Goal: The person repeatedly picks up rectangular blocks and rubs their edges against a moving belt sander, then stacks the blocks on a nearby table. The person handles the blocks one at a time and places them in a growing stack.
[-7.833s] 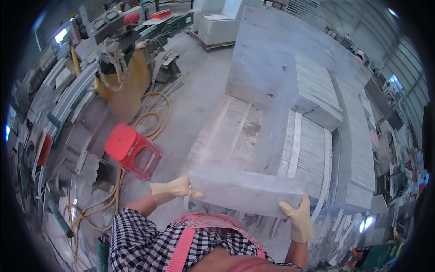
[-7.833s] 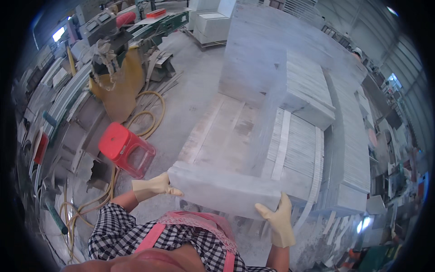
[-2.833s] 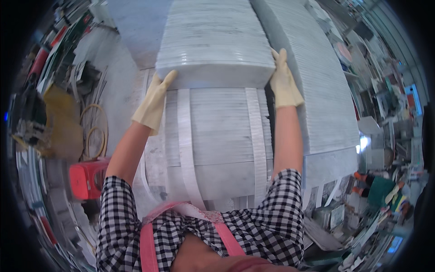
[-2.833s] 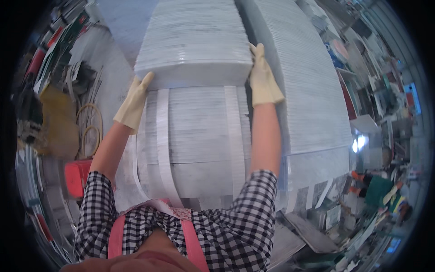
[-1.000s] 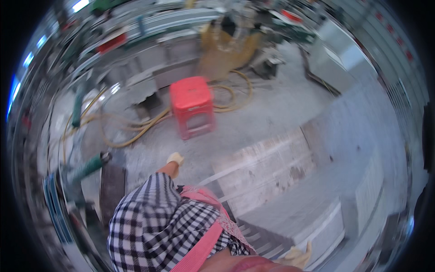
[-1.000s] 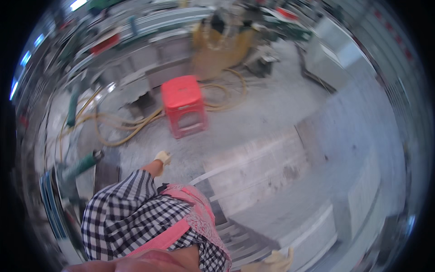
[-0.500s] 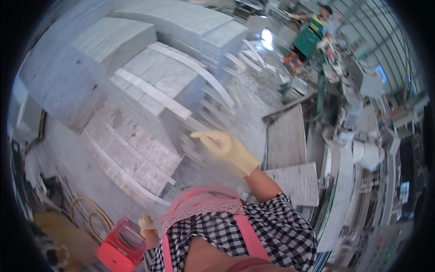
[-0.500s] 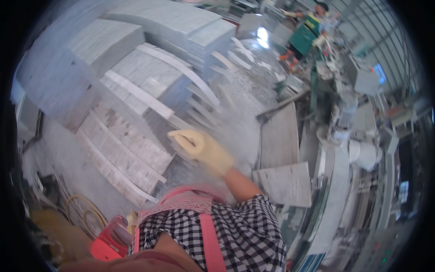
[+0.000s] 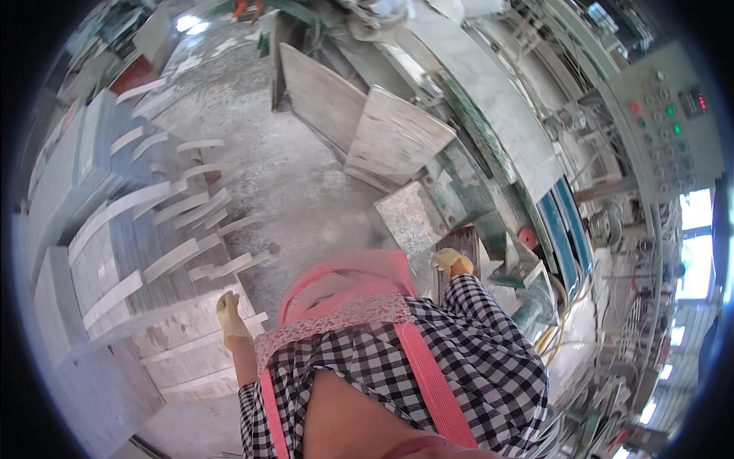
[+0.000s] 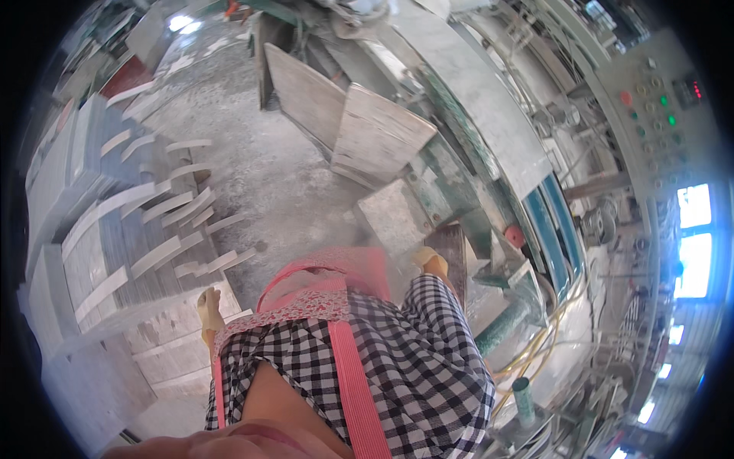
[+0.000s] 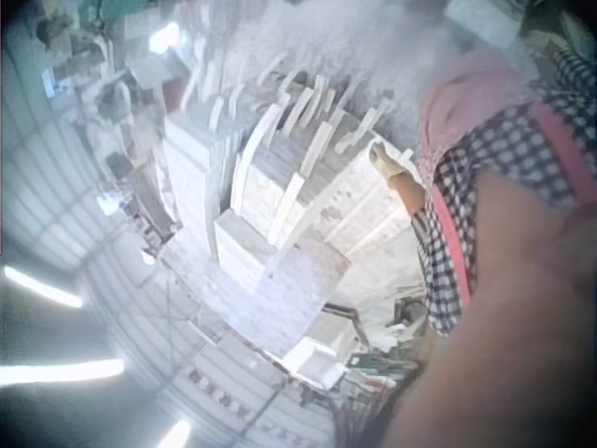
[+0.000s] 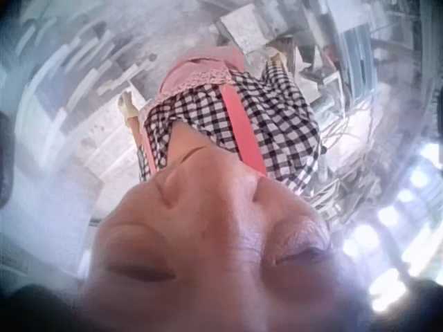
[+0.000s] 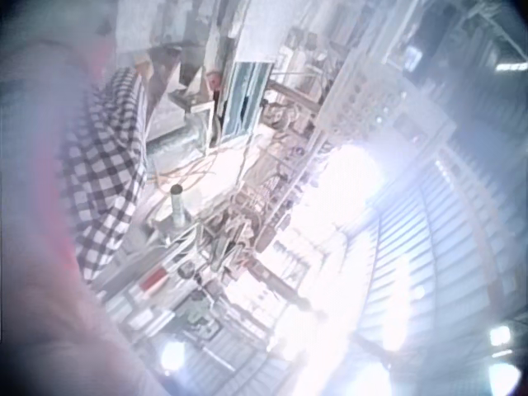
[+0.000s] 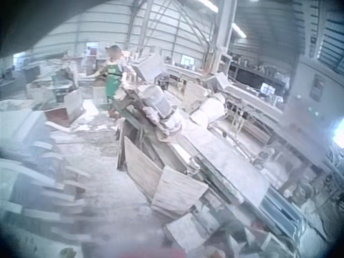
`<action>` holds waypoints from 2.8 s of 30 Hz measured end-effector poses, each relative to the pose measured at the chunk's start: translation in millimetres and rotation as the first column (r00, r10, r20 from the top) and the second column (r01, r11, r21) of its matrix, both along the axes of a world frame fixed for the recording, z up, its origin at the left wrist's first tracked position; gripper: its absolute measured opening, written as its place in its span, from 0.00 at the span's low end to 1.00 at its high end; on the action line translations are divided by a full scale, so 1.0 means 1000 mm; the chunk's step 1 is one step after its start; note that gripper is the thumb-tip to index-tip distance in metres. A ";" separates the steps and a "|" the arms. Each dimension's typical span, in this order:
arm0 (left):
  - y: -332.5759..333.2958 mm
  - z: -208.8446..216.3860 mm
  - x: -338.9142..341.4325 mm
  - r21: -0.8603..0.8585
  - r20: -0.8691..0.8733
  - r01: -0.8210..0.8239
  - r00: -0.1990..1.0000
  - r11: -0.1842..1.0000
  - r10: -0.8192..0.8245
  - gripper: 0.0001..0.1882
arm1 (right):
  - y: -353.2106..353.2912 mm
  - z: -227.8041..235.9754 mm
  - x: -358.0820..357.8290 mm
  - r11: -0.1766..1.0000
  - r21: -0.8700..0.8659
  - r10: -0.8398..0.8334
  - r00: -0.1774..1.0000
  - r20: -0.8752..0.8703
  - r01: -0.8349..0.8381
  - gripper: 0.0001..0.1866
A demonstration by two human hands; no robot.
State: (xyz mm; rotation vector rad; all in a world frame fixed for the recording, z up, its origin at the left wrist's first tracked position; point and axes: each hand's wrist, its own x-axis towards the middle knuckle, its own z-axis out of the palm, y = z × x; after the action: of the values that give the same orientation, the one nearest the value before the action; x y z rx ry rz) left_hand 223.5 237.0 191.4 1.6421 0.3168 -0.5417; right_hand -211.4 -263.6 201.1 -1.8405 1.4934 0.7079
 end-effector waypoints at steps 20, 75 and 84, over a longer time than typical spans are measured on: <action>-0.057 -0.165 0.137 0.384 -0.023 0.794 0.519 0.471 -0.855 0.13 | 0.187 0.060 -0.042 0.812 -0.520 -0.152 0.957 0.247 0.264 0.35; -0.140 -0.152 0.056 0.463 0.111 0.687 0.582 0.560 -0.806 0.23 | 0.230 0.109 -0.051 0.202 -0.044 -0.733 0.181 0.656 0.978 0.15; -0.076 -0.161 0.038 0.430 -0.116 0.678 0.696 0.596 -0.709 0.18 | 0.193 0.071 -0.076 0.236 0.112 -0.655 0.073 0.752 0.965 0.22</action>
State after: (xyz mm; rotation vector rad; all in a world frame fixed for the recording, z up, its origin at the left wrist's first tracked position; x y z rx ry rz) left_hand 261.8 160.7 30.7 2.2303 -0.3242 -1.0627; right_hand -287.8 -71.0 271.8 -0.8190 1.8566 -0.9339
